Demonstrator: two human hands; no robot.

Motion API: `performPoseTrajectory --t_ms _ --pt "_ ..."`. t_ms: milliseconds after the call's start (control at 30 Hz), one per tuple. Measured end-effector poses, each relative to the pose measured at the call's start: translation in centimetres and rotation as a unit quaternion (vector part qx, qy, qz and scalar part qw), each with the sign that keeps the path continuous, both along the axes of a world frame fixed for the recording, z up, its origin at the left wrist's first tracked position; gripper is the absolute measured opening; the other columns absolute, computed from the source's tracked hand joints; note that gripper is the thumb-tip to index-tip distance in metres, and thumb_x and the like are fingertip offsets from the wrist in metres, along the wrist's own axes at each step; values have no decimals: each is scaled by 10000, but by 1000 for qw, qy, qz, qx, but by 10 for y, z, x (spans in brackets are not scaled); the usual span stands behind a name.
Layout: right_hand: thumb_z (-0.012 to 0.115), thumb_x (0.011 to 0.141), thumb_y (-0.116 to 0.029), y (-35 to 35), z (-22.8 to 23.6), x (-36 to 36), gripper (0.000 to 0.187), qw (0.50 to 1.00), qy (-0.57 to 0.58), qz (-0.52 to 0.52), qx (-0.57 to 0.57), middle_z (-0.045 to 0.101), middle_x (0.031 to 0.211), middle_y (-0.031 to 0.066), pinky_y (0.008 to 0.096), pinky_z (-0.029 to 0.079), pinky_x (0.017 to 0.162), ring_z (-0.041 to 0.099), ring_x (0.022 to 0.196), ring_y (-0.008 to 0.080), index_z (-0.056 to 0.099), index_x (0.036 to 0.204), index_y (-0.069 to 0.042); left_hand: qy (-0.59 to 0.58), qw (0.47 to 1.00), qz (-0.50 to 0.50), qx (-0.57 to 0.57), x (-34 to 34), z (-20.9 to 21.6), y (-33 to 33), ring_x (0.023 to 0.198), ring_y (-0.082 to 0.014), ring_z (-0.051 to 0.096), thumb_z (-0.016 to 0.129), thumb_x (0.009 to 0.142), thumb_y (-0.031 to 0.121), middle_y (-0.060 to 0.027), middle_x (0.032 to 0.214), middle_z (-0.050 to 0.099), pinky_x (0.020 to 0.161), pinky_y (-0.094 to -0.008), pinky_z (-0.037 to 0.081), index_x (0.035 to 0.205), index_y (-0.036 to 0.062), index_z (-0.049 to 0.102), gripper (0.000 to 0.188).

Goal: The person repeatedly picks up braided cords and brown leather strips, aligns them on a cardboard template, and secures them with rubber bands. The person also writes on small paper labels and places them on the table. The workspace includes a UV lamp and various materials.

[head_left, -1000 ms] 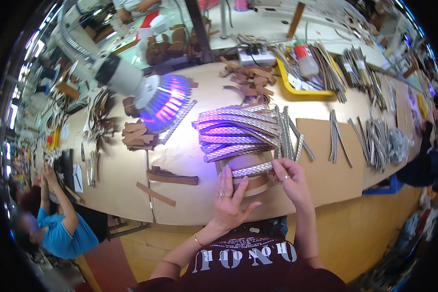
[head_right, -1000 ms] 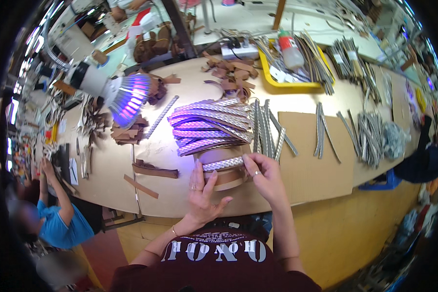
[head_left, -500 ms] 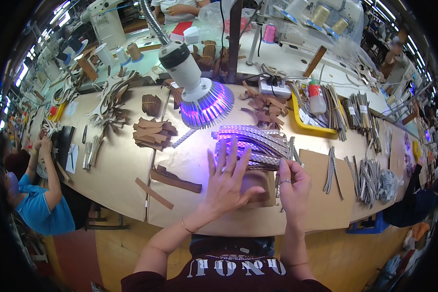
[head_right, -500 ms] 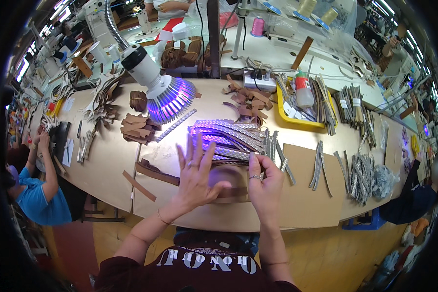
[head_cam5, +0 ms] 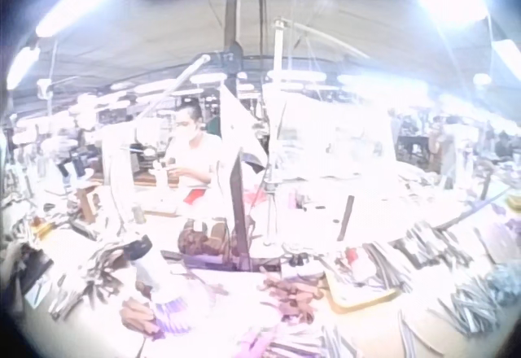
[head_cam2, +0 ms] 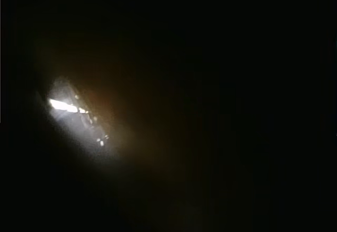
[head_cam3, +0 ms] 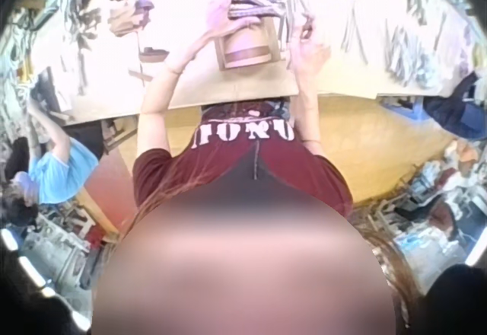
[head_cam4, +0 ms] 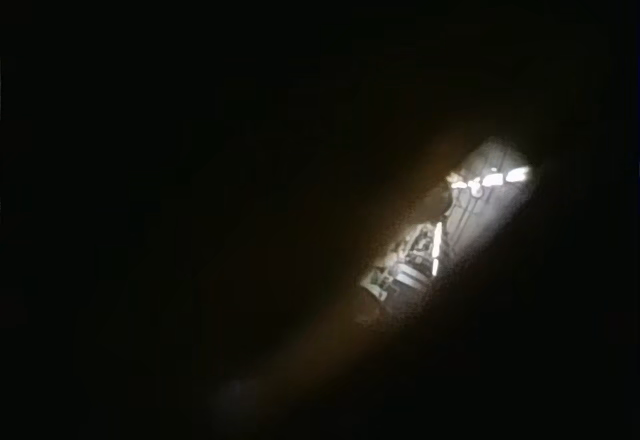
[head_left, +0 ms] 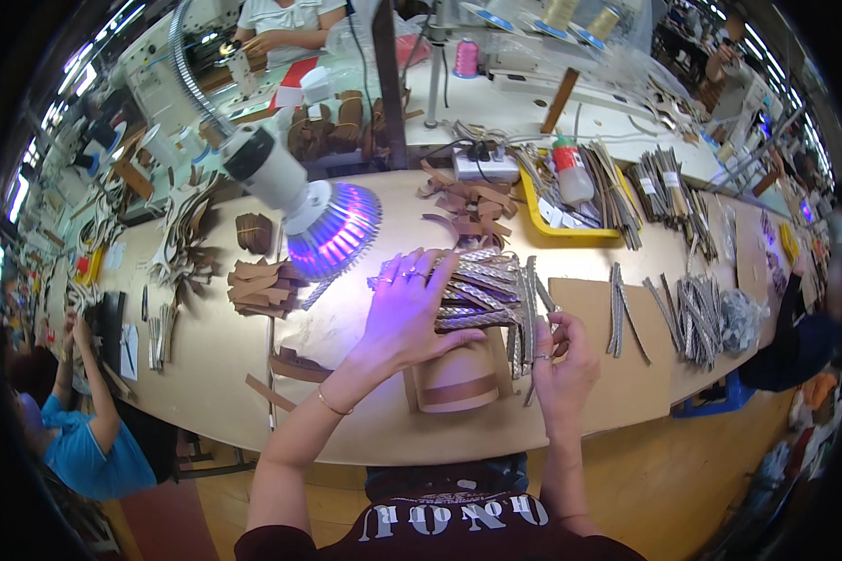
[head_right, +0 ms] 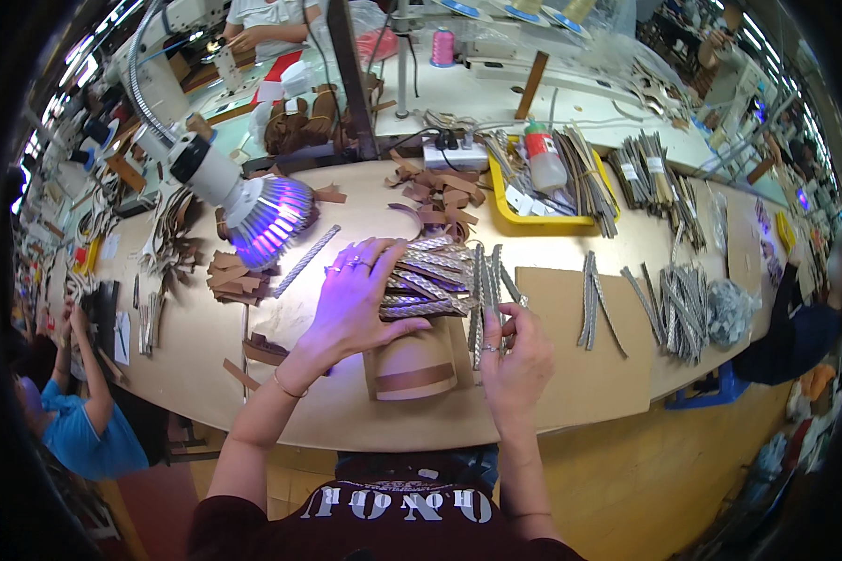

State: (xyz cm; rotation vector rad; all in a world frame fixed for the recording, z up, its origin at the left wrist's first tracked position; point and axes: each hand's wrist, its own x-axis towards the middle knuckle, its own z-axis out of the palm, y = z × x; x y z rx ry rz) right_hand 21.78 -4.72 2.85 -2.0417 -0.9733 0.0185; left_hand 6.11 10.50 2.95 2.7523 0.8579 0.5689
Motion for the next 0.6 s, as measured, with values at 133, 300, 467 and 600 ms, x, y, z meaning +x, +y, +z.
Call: performPoseTrajectory --t_ms 133,300,467,600 --pt "672 882 -175 -13 -8 15 156 1000 12 -13 6 549 651 70 358 415 558 546 573 222 635 940 -35 12 1000 12 24 4 7 0 1186 -354 464 718 657 667 -173 1271 483 1018 -516 329 1350 64 439 960" --pt "664 881 -171 -33 -20 35 178 997 54 -19 -45 593 751 108 359 460 648 584 667 243 639 971 -20 77 997 11 14 3 19 -2 1319 -371 374 710 629 708 -187 1395 411 1142 -542 183 1432 68 351 1087" --pt "667 878 -187 -47 -37 51 213 991 12 -17 -131 614 879 139 394 473 690 611 797 285 637 996 -11 -6 999 37 38 -23 22 -11 1413 -374 253 689 648 715 -216 1491 312 1165 -573 27 1455 62 324 1101" --pt "664 883 -245 -45 -46 55 234 979 67 -35 -191 637 860 140 413 476 692 631 791 309 654 961 -24 -170 982 80 21 -55 8 -45 1307 -365 434 747 780 441 -217 1369 477 1146 -588 143 1300 51 517 690"
